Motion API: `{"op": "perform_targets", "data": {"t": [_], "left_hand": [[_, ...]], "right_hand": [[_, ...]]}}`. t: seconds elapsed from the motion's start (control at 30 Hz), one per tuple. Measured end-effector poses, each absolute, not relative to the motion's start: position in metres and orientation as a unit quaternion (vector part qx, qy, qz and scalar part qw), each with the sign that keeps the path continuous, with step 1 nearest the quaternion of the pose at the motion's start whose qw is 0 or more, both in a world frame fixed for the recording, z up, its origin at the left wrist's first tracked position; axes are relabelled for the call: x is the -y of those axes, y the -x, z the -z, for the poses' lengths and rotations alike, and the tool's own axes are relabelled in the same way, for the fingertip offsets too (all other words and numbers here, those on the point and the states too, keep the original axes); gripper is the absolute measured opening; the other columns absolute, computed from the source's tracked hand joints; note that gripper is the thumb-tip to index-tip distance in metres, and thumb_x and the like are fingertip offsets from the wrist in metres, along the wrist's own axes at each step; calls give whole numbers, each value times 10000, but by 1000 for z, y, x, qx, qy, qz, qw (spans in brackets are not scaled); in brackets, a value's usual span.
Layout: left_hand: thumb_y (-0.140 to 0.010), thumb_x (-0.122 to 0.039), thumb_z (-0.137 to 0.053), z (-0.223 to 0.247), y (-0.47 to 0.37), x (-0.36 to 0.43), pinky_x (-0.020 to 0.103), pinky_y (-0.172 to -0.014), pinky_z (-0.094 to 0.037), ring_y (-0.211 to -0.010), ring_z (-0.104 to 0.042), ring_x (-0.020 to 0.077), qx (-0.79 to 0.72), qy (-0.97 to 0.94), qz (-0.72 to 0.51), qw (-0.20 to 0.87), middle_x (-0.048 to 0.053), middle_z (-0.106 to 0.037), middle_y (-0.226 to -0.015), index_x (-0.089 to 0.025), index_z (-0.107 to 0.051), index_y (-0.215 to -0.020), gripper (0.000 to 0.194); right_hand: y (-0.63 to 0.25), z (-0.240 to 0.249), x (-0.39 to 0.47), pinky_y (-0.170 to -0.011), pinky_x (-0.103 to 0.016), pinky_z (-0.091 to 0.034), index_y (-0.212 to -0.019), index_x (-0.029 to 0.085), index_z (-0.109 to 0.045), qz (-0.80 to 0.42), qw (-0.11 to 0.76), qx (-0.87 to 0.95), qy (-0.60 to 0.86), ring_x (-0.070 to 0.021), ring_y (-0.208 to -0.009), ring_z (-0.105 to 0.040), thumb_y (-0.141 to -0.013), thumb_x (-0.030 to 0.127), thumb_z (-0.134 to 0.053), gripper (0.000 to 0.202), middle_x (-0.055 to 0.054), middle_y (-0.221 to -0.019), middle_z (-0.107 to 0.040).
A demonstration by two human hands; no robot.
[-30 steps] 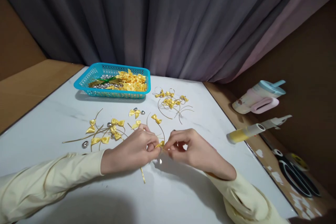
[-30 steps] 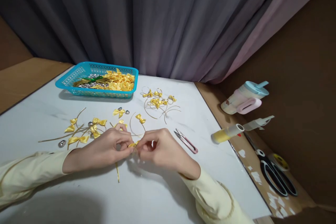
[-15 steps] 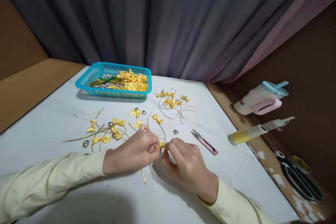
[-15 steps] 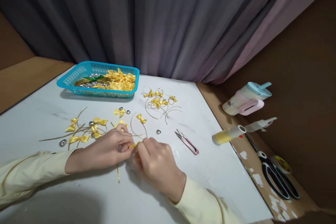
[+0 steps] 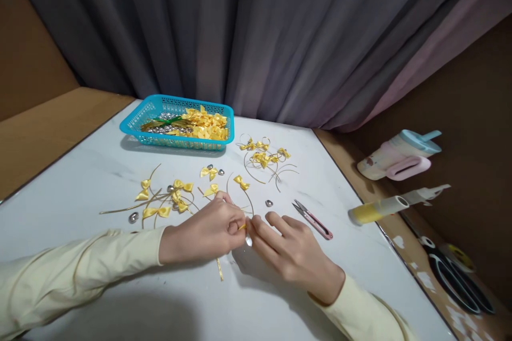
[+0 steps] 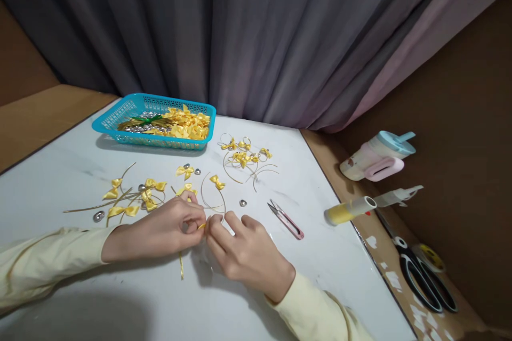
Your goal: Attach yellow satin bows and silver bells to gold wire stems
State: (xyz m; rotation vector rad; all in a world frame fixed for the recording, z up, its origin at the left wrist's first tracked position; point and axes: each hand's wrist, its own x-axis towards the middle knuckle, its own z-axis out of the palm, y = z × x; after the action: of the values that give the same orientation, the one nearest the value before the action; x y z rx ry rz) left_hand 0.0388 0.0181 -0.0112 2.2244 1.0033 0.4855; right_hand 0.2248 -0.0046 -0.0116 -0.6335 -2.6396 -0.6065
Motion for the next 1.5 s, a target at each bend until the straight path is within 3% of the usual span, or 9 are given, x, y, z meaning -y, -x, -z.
{"op": "perform_targets", "data": {"t": [0.17, 0.3, 0.5, 0.83, 1.07, 1.37, 1.5], "left_hand": [[-679, -85, -435, 15, -40, -18, 272, -663, -293, -551, -301, 110, -387, -841, -189, 329, -64, -302, -472, -183, -232, -510, 283], [-675, -64, -420, 17, -40, -16, 290, -709, -293, -511, -239, 93, -368, -856, -186, 311, -81, -259, -478, -179, -211, -523, 283], [-696, -41, -395, 13, -41, -14, 312, -756, -281, -471, -175, 69, -314, -887, -132, 310, -101, -194, -493, -171, -176, -541, 298], [-750, -57, -394, 13, -38, -14, 349, -821, -260, -480, -225, 65, -288, -897, -101, 318, -95, -249, -524, -169, -218, -542, 295], [-711, -32, -382, 14, -38, -16, 321, -775, -276, -484, -182, 77, -297, -890, -107, 329, -96, -211, -504, -174, -189, -545, 291], [-673, -26, -395, 15, -38, -18, 307, -712, -278, -502, -182, 93, -309, -890, -106, 318, -86, -199, -480, -177, -158, -529, 315], [-668, -17, -397, 15, -38, -18, 307, -723, -278, -492, -151, 89, -307, -888, -99, 329, -92, -191, -478, -174, -156, -527, 321]], "right_hand": [[-224, 10, 4, -463, -292, -228, -739, 131, -588, 206, 173, 935, 231, -146, -668, -457, -857, 86, -458, 181, -56, -833, -596], [-223, 7, 4, -476, -283, -250, -724, 144, -578, 104, 173, 941, 273, -143, -657, -445, -862, 110, -468, 179, -30, -728, -585], [-225, -14, -4, -507, -266, -280, -855, 169, -631, -97, 45, 947, 302, -129, -726, -507, -837, 119, -497, 144, -3, -772, -608], [-221, -22, -27, -518, -233, -265, -810, 194, -680, -189, -30, 948, 254, -104, -630, -512, -791, 76, -519, 201, -6, -724, -616], [-220, -28, -22, -508, -244, -237, -785, 188, -674, -169, -32, 944, 281, -90, -587, -477, -798, 89, -516, 187, 1, -712, -607], [-212, -16, 3, -478, -303, -165, -707, 144, -585, 0, 0, 954, 300, -142, -617, -440, -816, 73, -456, 182, -32, -687, -570], [-212, -17, -1, -480, -295, -180, -755, 147, -599, -27, -18, 952, 303, -140, -629, -455, -822, 90, -455, 169, -30, -711, -582]]}}
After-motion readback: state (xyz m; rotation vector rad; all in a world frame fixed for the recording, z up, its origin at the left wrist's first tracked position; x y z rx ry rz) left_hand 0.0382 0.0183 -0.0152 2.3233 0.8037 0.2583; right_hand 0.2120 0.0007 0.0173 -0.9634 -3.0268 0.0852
